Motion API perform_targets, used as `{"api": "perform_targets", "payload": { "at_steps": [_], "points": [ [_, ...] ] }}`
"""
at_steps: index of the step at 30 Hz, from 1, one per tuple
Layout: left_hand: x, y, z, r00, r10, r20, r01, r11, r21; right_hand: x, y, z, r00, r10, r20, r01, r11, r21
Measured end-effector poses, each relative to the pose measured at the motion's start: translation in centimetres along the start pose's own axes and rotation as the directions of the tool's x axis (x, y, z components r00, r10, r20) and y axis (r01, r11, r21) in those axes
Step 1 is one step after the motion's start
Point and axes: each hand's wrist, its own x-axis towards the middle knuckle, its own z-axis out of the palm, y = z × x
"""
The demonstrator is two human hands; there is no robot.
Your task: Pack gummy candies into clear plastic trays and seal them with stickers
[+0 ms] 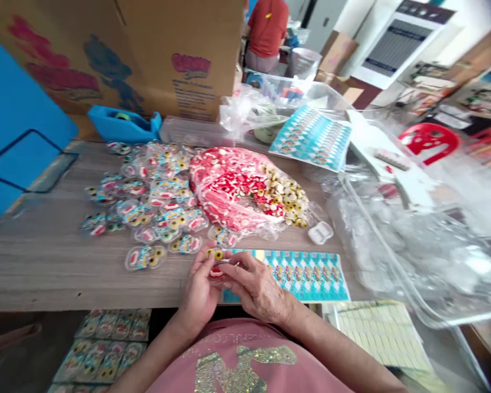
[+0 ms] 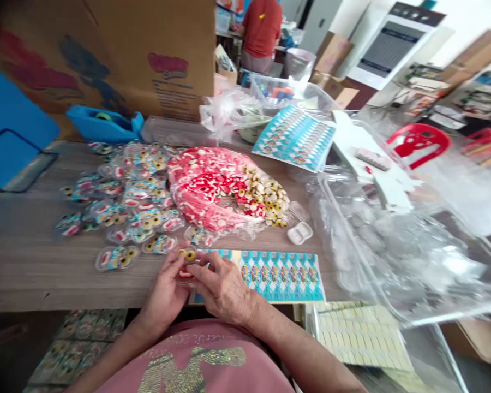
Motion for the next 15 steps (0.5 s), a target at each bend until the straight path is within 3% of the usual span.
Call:
{"api": "perform_targets", "payload": {
  "at_steps": [3,7,10,15],
  "points": [
    [0.3,0.0,0.1,0.997,-0.012,0.074,0.006,0.997,0.071,-1.5,2.4,-2.1,0.977,0.15,-0.154,-0.141,0.988,0.066],
    [0.4,-1.0,0.7,0.983,-0.093,0.161,0.067,0.984,0.164,-4.2,7.1,-5.6,0.859,0.34,-0.383,-0.38,0.925,-0.03],
    [0.8,-2.1,1.5,0.969,-0.142,0.203,0.09,0.965,0.247,-5.3,10.6,-8.5,0.813,0.383,-0.439,-0.493,0.854,-0.169],
    [2.1,-2.8,2.1,0.971,-0.141,0.193,0.072,0.942,0.329,-4.4,15.4,-12.2,0.745,0.502,-0.44,-0.664,0.62,-0.417]
  ]
}}
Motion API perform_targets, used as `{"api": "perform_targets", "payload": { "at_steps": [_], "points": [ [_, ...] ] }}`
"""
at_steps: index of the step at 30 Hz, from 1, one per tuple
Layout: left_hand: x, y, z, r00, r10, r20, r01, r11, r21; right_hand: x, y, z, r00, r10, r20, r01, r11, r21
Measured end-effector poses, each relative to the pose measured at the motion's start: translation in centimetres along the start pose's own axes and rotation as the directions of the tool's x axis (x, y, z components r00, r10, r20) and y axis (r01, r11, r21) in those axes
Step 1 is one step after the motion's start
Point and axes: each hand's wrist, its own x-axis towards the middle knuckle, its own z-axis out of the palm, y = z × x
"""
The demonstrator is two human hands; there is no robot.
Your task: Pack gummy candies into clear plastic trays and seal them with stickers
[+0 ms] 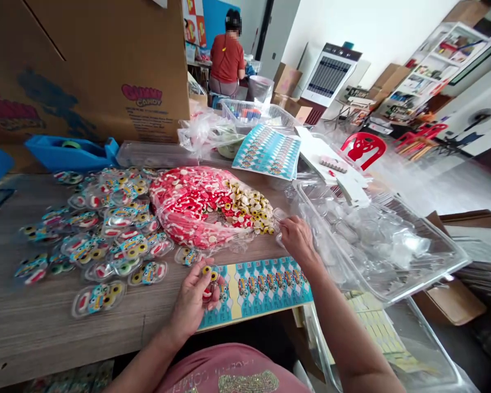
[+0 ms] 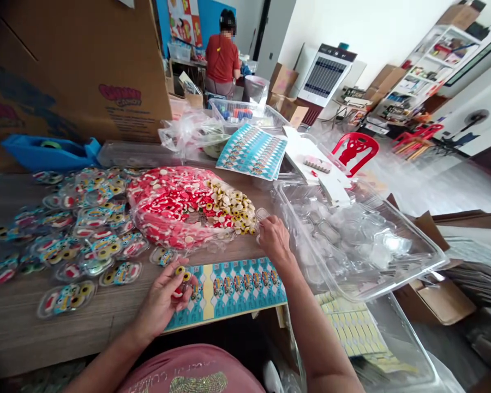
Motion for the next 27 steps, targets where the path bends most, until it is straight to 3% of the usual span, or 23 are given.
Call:
{"api": "perform_targets", "payload": {
  "at_steps": [4,10,20,24,27],
  "points": [
    [0.3,0.5,-0.3,1.0,-0.001,-0.018,0.002,0.999,0.036,2.4,0.9,0.5,0.998,0.004,0.057,-0.003,1.0,-0.01],
    [0.2,0.9,-0.4,1.0,-0.009,0.001,0.009,0.999,0.033,2.5,1.4,1.1,0.991,-0.022,0.13,0.012,0.997,0.074],
    [-0.1,1.4,-0.2,0.999,-0.036,0.02,0.037,0.998,-0.053,2.8,2.1,1.2,1.0,0.018,0.023,-0.023,0.961,0.275],
    [-0.5,1.3,-0.1,0.999,-0.036,0.036,0.039,0.997,-0.068,3.3,1.5,-0.2,0.99,-0.086,0.111,0.045,0.942,0.332],
    [-0.8,1.0,0.0,0.999,-0.037,0.028,0.039,0.997,-0.064,2.9,0.2,-0.7,0.937,-0.245,0.248,0.155,0.93,0.334]
  ]
}}
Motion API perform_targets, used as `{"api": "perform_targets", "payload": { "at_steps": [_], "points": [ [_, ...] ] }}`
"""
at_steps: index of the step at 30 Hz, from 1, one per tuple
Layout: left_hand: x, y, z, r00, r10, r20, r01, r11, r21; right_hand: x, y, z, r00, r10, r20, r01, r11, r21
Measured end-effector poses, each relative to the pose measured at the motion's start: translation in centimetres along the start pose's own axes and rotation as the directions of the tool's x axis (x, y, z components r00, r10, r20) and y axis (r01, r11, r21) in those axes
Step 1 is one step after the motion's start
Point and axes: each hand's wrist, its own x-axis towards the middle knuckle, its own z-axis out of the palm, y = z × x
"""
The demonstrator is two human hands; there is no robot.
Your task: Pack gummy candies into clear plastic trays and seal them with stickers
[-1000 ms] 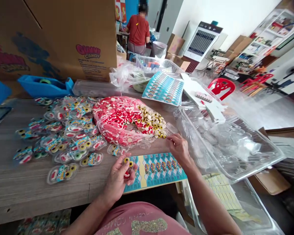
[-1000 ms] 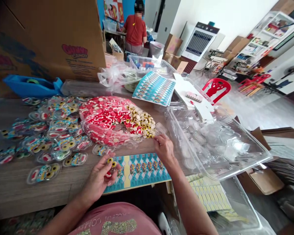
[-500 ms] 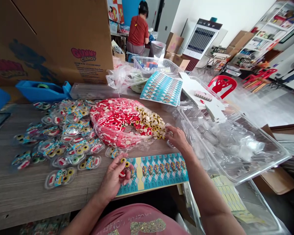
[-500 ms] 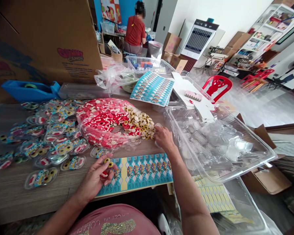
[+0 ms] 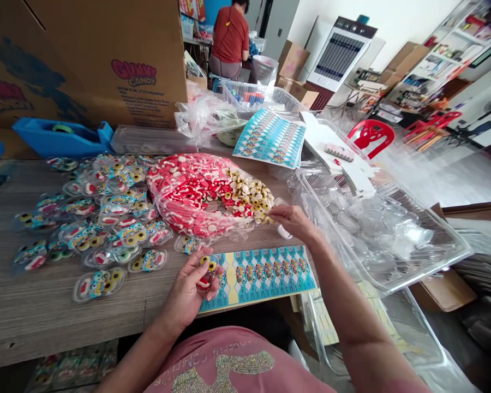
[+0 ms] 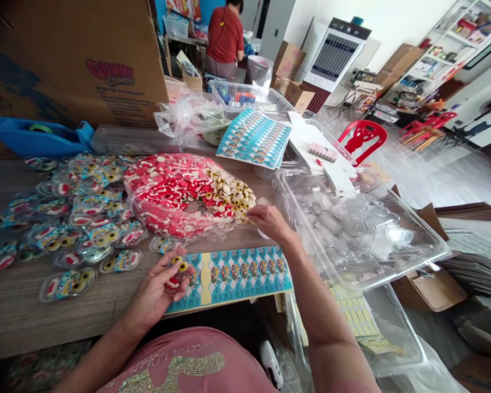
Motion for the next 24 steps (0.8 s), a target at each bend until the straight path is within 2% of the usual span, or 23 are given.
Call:
{"api": "perform_targets", "payload": {
  "at_steps": [3,5,7,9,11,13,14,17,19,21,22,23,24],
  "points": [
    [-0.1,-0.3,0.0,1.0,0.0,-0.021,0.0,1.0,0.0,-0.9,-1.7,1.0,0.995,-0.046,0.091,0.054,0.995,-0.087],
    [-0.3,-0.3,-0.1,1.0,0.0,-0.029,0.0,1.0,0.002,-2.0,-2.8,1.4,0.998,-0.052,0.024,0.056,0.979,-0.198],
    [-0.5,-0.3,-0.3,0.999,-0.002,-0.032,0.002,1.0,0.005,-3.7,-3.7,1.0,0.986,-0.107,-0.13,0.066,0.956,-0.286],
    [-0.7,-0.1,-0.5,0.999,-0.01,-0.038,0.01,1.0,0.007,-5.9,-4.3,-0.7,0.921,-0.191,-0.34,0.084,0.949,-0.305],
    [-0.8,-0.1,-0.7,0.999,-0.012,-0.052,0.012,1.0,0.006,-8.1,-4.2,-3.4,0.805,-0.248,-0.54,0.072,0.943,-0.326],
    [-0.9,0.0,-1.0,0.997,-0.009,-0.07,0.01,1.0,0.007,-10.3,-3.7,-6.6,0.718,-0.255,-0.647,-0.011,0.926,-0.378],
    [-0.8,0.0,-1.2,0.997,-0.008,-0.08,0.008,1.0,0.006,-11.3,-3.3,-8.2,0.705,-0.249,-0.665,-0.064,0.91,-0.409],
    [-0.5,0.0,-1.5,0.995,-0.014,-0.101,0.014,1.0,-0.002,-13.7,-2.8,-11.7,0.734,-0.223,-0.641,-0.184,0.844,-0.504],
    [-0.3,0.0,-1.6,0.994,-0.023,-0.106,0.022,1.0,-0.007,-14.3,-3.2,-12.0,0.732,-0.193,-0.654,-0.195,0.86,-0.471],
    [0.0,0.0,-1.6,0.994,-0.025,-0.103,0.025,1.0,-0.004,-13.7,-4.2,-10.6,0.719,-0.133,-0.682,-0.144,0.932,-0.333],
    [0.0,0.0,-1.6,0.995,-0.023,-0.099,0.023,1.0,0.002,-12.8,-4.8,-9.3,0.739,-0.09,-0.668,-0.112,0.961,-0.254],
    [0.1,0.0,-1.6,0.995,-0.019,-0.094,0.02,1.0,0.011,-11.5,-5.3,-7.9,0.783,-0.049,-0.62,-0.095,0.976,-0.197],
    [0.1,-0.1,-1.6,0.996,-0.014,-0.089,0.016,1.0,0.02,-9.9,-5.6,-6.5,0.858,0.003,-0.514,-0.116,0.975,-0.188]
  ]
}}
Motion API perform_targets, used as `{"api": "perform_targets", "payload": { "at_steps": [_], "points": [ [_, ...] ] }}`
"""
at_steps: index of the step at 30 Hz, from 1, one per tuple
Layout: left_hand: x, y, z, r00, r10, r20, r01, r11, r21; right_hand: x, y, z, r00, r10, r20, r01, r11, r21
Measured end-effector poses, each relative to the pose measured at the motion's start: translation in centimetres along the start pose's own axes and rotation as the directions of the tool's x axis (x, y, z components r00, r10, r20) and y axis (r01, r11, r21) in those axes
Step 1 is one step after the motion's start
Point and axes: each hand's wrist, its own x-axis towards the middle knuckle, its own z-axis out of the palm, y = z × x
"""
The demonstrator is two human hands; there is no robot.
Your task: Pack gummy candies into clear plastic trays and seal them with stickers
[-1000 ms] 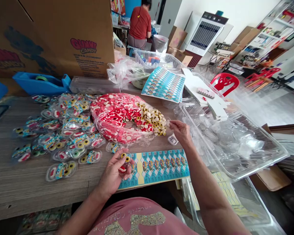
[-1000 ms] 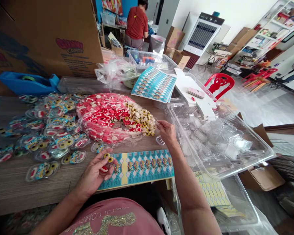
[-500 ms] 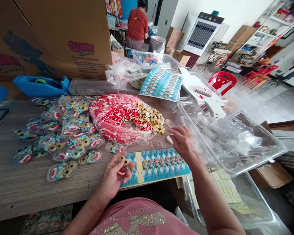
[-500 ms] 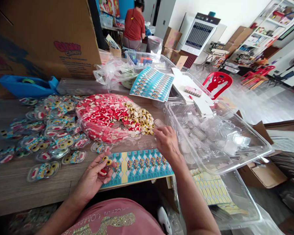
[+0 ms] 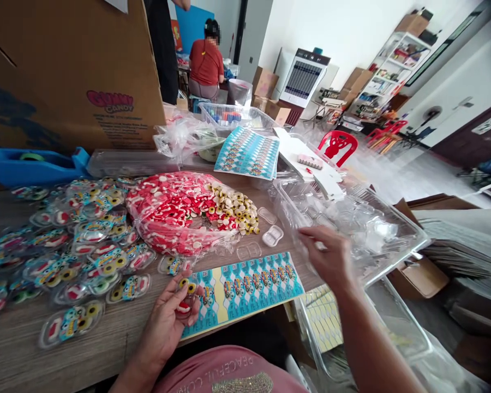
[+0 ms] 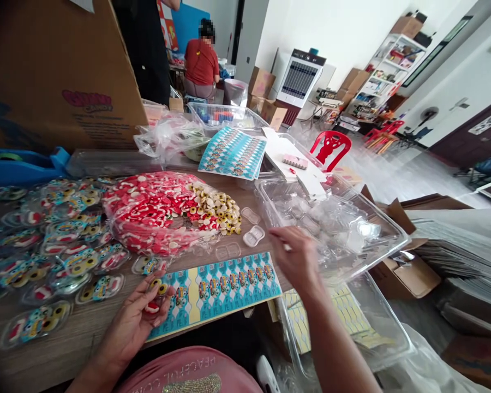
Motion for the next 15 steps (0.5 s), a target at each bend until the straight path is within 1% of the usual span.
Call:
{"api": "perform_targets", "payload": {
  "at_steps": [1,2,3,5,6,9,10,12,15],
  "points": [
    [-0.1,0.0,0.0,1.0,0.004,0.005,-0.004,1.0,0.007,0.9,-0.6,2.1,0.984,0.033,0.175,-0.022,0.998,-0.066],
    [-0.2,0.0,0.0,1.0,0.007,0.011,-0.007,1.0,0.013,1.9,-0.9,4.2,0.933,0.102,0.346,-0.036,0.981,-0.191],
    [-0.4,0.0,0.0,1.0,0.008,0.016,-0.008,1.0,0.015,3.1,-1.0,6.2,0.858,0.216,0.466,-0.052,0.939,-0.339],
    [-1.0,0.2,0.0,0.999,0.009,0.034,-0.009,1.0,0.007,5.5,-0.6,9.4,0.806,0.308,0.506,-0.077,0.902,-0.426],
    [-1.4,0.3,0.0,0.999,0.012,0.046,-0.012,1.0,-0.004,6.5,-0.2,10.7,0.783,0.343,0.518,-0.087,0.886,-0.455],
    [-2.3,0.7,-0.3,0.998,0.028,0.06,-0.024,0.997,-0.077,8.4,1.2,12.9,0.73,0.394,0.559,-0.085,0.863,-0.498],
    [-2.4,0.8,-0.4,0.998,0.032,0.059,-0.025,0.993,-0.115,8.7,1.6,13.4,0.721,0.401,0.565,-0.079,0.857,-0.509],
    [-2.5,1.0,-0.7,0.997,0.032,0.067,-0.019,0.98,-0.196,8.9,2.2,13.9,0.719,0.406,0.564,-0.065,0.847,-0.528],
    [-2.2,1.1,-0.9,0.994,0.032,0.105,-0.003,0.962,-0.272,8.4,2.6,14.3,0.734,0.403,0.547,-0.05,0.835,-0.548]
  ]
}}
